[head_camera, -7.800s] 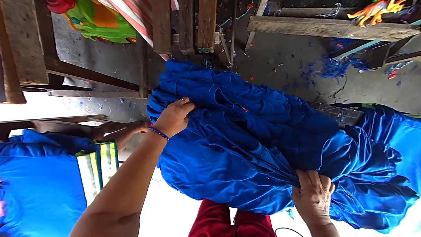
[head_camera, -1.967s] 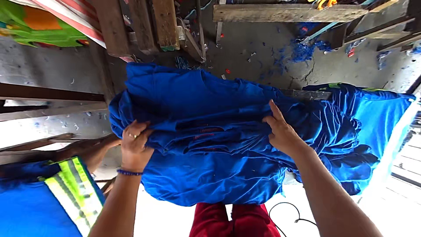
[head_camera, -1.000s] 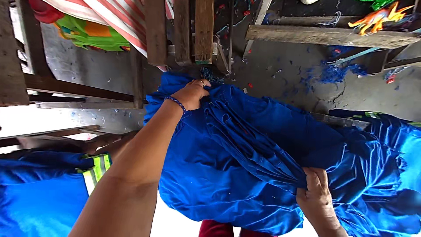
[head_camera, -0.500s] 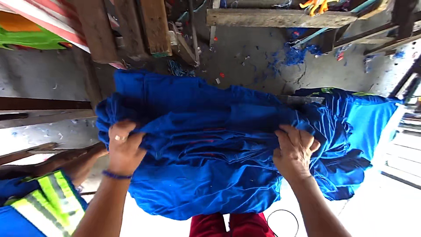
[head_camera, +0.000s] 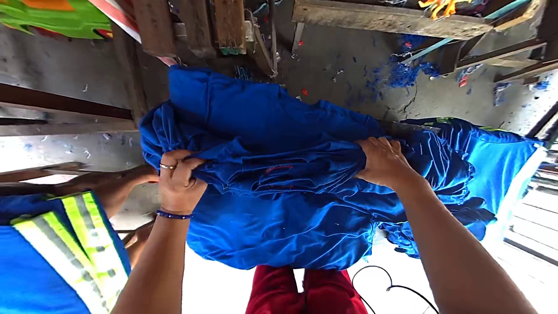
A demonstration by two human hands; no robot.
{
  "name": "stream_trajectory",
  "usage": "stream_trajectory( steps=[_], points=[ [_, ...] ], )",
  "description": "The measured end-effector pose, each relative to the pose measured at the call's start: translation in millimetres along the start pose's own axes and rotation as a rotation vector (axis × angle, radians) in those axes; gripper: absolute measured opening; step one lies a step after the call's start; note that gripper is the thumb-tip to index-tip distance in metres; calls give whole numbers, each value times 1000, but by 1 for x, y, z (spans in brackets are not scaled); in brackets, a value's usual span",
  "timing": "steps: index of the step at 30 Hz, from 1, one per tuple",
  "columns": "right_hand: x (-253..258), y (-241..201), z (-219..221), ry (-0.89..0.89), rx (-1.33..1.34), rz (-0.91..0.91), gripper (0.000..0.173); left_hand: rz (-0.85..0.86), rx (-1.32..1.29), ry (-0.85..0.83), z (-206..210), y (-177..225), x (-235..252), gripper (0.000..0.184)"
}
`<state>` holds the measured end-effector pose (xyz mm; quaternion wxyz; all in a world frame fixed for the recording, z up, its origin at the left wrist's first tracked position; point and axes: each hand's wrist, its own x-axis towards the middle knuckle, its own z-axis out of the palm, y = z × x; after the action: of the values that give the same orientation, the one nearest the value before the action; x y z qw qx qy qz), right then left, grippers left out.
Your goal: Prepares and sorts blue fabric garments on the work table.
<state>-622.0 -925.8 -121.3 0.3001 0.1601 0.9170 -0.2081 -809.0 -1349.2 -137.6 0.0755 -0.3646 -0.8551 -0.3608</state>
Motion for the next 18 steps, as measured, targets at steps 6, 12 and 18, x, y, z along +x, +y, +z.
stream_trajectory(
  steps=[6, 12, 18],
  points=[
    [-43, -6, 28, 458, -32, -194, 27, -221, -4, -301, -12, 0, 18, 90],
    [-80, -26, 46, 571, -29, -165, 21, -15, 246, -601, -17, -9, 42, 37],
    [-110, -27, 42, 791, -95, -258, 20, 74, 246, -430, -46, 1, 29, 26]
  ],
)
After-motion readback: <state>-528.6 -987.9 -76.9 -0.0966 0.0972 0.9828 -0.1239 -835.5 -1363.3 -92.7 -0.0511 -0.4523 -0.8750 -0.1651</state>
